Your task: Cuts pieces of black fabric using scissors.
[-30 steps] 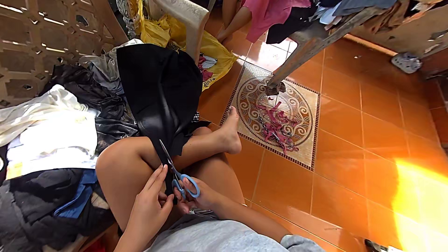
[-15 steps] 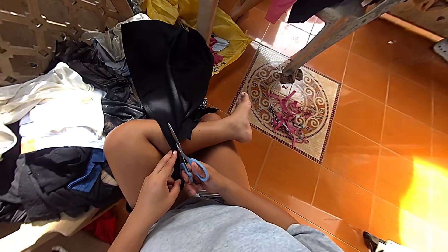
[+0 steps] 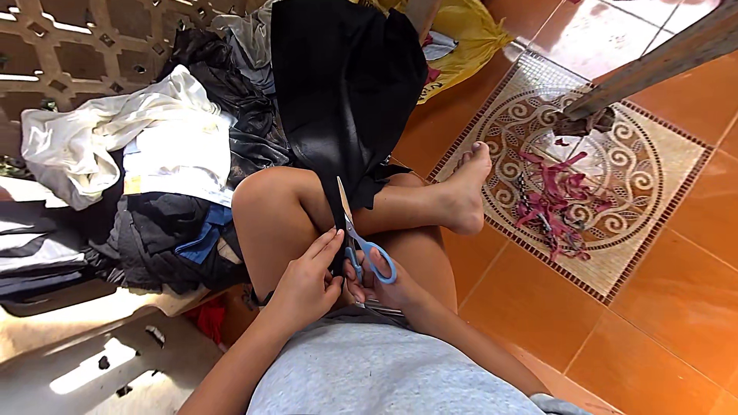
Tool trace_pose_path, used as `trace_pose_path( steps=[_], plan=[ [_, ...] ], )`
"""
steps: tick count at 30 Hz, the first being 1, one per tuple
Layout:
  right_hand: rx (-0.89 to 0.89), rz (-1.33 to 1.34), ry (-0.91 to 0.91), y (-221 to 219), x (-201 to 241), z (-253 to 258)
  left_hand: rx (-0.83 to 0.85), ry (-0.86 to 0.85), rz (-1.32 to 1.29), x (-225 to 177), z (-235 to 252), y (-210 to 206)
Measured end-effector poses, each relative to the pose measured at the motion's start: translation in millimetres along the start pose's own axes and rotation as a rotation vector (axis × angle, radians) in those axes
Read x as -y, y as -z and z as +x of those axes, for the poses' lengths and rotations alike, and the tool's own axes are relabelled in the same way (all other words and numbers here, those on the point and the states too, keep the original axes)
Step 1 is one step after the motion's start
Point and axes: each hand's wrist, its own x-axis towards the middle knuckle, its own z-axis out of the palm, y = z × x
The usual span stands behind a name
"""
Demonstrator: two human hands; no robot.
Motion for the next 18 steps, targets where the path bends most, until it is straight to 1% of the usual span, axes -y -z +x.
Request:
trace_pose_path(
  steps=[4, 10, 15, 18],
  plan=[
    [-0.006, -0.013, -0.005, -3.0, 0.5, 0.1, -0.001, -0.004, -0.007, 1.3, -0.9, -0.6],
    [-0.026, 0.025, 0.001, -7.0, -3.6, -1.3, 0.003, 0.038, 0.003, 1.4, -5.2, -0.8],
    [0.078, 0.092, 0.031, -0.1, -5.9, 0.9, 0.018, 0.032, -0.016, 2.7, -9.3, -1.5],
    [0.083, 0.090, 0.030, 1.2, -3.3, 2.6, 0.021, 0.015, -0.019, 3.4, -10.0, -2.8]
  ],
)
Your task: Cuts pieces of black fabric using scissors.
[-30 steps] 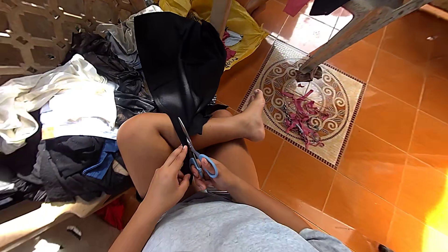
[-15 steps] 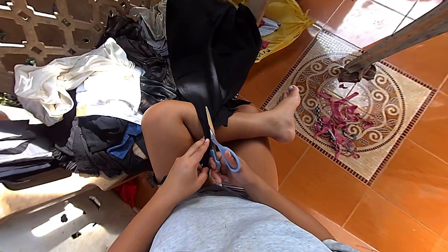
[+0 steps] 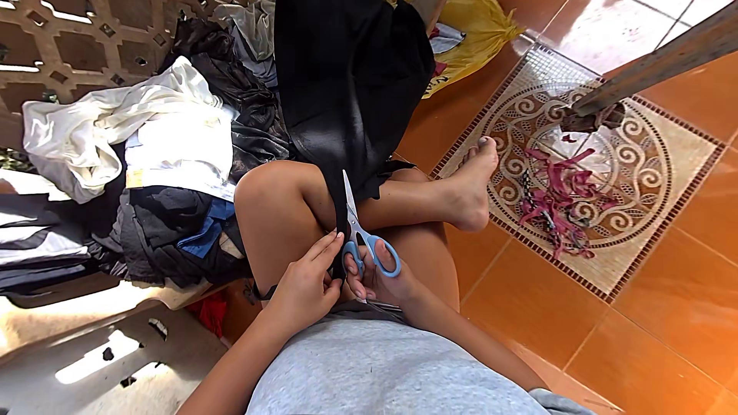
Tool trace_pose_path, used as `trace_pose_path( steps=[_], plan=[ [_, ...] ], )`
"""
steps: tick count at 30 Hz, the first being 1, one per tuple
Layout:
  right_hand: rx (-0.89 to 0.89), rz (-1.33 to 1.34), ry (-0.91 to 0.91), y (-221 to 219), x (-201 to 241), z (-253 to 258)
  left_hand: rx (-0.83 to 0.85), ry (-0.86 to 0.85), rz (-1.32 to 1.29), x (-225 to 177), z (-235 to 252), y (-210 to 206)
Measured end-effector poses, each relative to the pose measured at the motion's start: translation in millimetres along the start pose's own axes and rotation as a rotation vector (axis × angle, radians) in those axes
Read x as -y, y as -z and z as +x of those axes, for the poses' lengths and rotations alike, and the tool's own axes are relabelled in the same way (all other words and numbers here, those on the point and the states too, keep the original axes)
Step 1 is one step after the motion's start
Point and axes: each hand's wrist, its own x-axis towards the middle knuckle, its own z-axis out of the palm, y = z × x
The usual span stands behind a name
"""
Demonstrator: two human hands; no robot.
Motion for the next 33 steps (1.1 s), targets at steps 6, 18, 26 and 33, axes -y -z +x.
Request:
trace_pose_path(
  steps=[6, 18, 26, 33],
  plan=[
    [-0.027, 0.000, -0.022, 1.0, 1.5, -1.5, 0.003, -0.013, 0.013, 1.9, -0.7, -0.1],
    [-0.098, 0.047, -0.046, -5.1, 1.1, -2.1, 0.020, 0.012, 0.023, 1.5, -0.5, 1.6],
    [0.067, 0.048, -0.020, 7.5, 0.0, -1.4, 0.033, -0.002, 0.021, 1.7, 0.4, 2.0],
    [-0.100, -0.054, -0.035, -1.1, 1.1, -1.1, 0.029, -0.001, 0.026, 1.0, -0.8, 3.5]
  ],
)
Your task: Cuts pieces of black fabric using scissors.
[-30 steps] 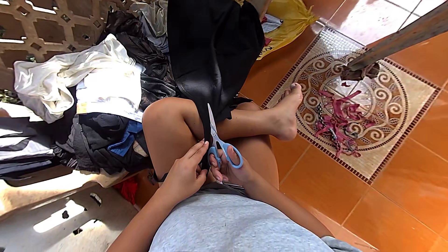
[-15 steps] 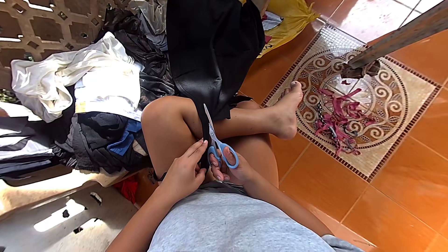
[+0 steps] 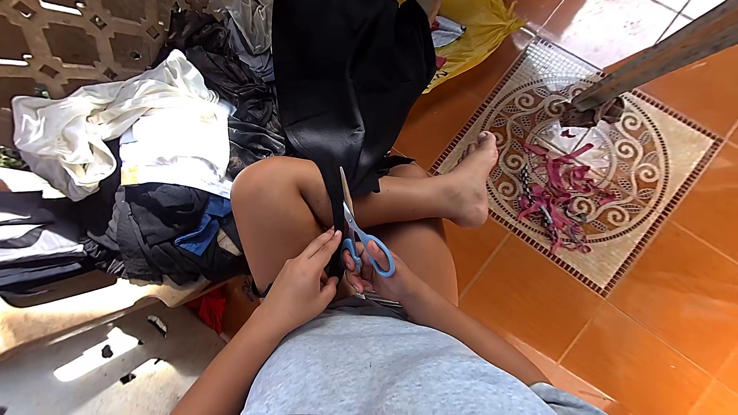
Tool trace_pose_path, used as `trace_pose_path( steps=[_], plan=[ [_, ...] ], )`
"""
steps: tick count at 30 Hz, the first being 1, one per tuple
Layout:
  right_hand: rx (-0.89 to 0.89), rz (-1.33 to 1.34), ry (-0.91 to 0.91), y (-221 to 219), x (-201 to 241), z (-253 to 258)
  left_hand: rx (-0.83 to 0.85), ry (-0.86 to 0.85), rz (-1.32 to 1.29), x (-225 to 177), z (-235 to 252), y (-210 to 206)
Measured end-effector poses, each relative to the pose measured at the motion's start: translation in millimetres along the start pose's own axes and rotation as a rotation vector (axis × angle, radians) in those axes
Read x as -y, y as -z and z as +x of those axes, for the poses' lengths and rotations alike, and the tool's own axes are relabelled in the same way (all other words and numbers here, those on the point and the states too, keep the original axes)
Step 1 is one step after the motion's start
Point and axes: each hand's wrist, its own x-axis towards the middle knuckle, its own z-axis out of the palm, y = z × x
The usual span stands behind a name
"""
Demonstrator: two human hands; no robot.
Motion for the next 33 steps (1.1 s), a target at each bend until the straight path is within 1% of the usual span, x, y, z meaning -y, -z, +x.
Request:
trace_pose_path(
  steps=[3, 7, 15, 19, 23, 25, 30, 33],
  plan=[
    [-0.099, -0.039, 0.001, -8.5, 0.5, -0.7, 0.010, 0.001, 0.004, 0.0, -0.4, 0.5],
    [-0.137, -0.029, 0.011, -13.5, -0.9, -1.2, 0.006, -0.012, 0.011, 1.4, -0.7, 0.0],
    [-0.045, 0.019, 0.020, -5.7, 0.1, 1.6, 0.031, -0.012, 0.018, 1.8, -2.6, -0.3],
    [-0.064, 0.029, 0.003, -7.9, 2.4, 2.5, 0.037, -0.006, 0.025, 1.7, -3.2, 0.9],
    [-0.133, 0.004, 0.000, -11.2, 3.2, 1.5, 0.057, 0.010, 0.016, 2.1, -4.0, 0.8],
    [-0.131, 0.020, -0.008, -10.8, 3.2, 1.0, 0.063, 0.016, 0.013, 2.0, -3.9, 1.2],
    [-0.011, 0.079, 0.011, -1.5, 3.0, 1.8, 0.094, 0.015, 0.019, 2.2, -4.3, 1.9],
    [-0.007, 0.065, 0.005, -1.2, 7.2, 3.7, 0.105, 0.010, 0.032, 2.6, -4.5, 2.6]
  ],
)
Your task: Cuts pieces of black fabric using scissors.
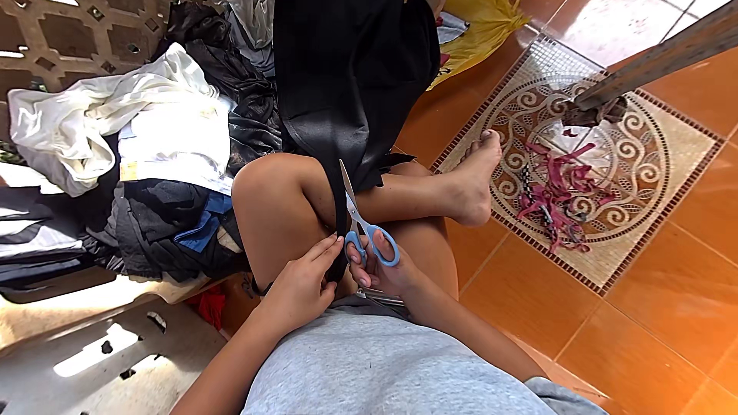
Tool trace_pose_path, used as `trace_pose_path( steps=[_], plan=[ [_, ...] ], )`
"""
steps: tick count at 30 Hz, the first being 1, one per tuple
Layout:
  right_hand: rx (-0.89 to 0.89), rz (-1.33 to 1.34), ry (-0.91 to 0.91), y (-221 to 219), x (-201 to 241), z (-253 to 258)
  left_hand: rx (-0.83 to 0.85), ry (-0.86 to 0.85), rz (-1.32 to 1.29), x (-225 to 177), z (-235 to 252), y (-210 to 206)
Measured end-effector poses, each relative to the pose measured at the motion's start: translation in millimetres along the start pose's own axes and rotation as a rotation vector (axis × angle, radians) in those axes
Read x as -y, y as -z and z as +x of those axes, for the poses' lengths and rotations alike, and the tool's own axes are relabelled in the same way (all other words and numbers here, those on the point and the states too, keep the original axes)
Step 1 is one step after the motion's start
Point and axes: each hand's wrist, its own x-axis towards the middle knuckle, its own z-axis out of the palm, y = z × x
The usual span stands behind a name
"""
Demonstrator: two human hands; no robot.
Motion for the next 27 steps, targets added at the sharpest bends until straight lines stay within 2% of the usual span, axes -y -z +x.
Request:
trace_pose_path(
  steps=[9, 18, 27],
  plan=[
    [-0.081, 0.004, -0.022, -6.8, 1.7, 0.4, 0.019, 0.018, 0.007, -0.9, -0.3, 1.1],
    [0.034, 0.062, -0.028, 1.9, 5.5, 1.8, 0.082, 0.043, 0.028, -3.2, 1.3, 3.6],
    [-0.037, 0.070, -0.065, -4.9, 10.0, 3.3, 0.115, 0.062, 0.028, -4.6, 1.9, 5.8]
  ],
)
